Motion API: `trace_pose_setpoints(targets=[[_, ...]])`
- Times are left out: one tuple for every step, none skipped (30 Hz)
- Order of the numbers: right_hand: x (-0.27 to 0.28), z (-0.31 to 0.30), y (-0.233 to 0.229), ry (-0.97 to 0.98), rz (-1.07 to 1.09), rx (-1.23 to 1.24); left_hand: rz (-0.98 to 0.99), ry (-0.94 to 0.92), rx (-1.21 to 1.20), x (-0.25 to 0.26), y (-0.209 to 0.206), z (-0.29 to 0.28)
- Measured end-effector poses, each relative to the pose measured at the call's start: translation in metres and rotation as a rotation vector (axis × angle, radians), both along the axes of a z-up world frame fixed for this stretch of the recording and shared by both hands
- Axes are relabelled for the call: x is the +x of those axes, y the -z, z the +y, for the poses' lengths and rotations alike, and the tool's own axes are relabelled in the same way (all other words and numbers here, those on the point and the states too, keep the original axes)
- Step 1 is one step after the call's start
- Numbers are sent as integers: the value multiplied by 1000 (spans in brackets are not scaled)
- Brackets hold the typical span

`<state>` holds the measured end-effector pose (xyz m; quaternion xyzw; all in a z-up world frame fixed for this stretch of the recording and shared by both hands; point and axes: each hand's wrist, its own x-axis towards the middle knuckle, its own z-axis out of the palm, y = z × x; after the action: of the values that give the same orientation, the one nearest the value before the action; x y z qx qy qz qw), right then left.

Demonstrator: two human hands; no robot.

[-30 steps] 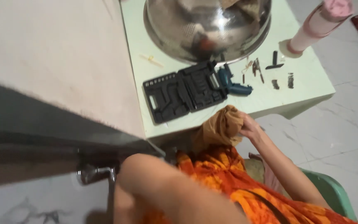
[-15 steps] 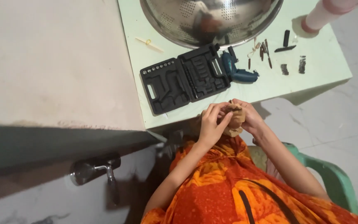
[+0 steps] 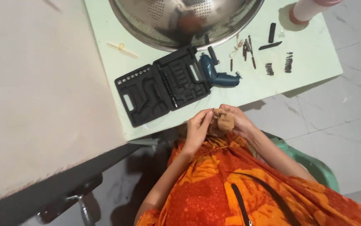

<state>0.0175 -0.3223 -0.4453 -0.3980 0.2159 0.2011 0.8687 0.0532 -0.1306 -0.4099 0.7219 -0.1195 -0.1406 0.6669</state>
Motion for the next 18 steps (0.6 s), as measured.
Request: trace_pose_setpoints(targets=[[2,-7,3,-17,17,-20,183,34,-81,2,10,-5],[5,-14,4,-18,24,-16,190,32,-77,6,15,-10],[8,-20,5,-26,40,-24,286,72,-148,9,20,-16],[8,-28,5,-36,65,-32,390,109,-221,9,25,-22],[9,-34,4,-39,79,-28,404,104,-218,10,18,-29],[11,-40,4,-43,115,-29,303,108,-149,12,11,-35],[12,-45,3,-48,151,-31,203,112,-79,13,4,-41],[13,-52,5,-61,160,-28,212,99,-78,14,-4,-48],[14,-58,7,-67,169,-21,64,82,47,15,-11,-55],[14,-66,8,-78,183,-15,-76,62,172,15,-19,-63],[15,-72,8,-96,197,-15,-60,45,173,15,-17,-70],[15,-80,9,-111,175,-14,-126,25,221,12,-15,-78],[13,-87,10,-127,154,-11,-191,5,271,9,-12,-85],[14,-92,9,-147,168,-11,-173,-13,273,7,-10,-90],[15,-97,8,-164,139,-42,-153,-29,260,5,-7,-95],[17,-102,8,-177,105,-71,-137,-42,248,5,-4,-100],[17,-107,10,-194,115,-70,-124,-56,251,2,-2,-105],[19,-112,12,-215,74,-154,-108,-70,243,1,-1,-110]])
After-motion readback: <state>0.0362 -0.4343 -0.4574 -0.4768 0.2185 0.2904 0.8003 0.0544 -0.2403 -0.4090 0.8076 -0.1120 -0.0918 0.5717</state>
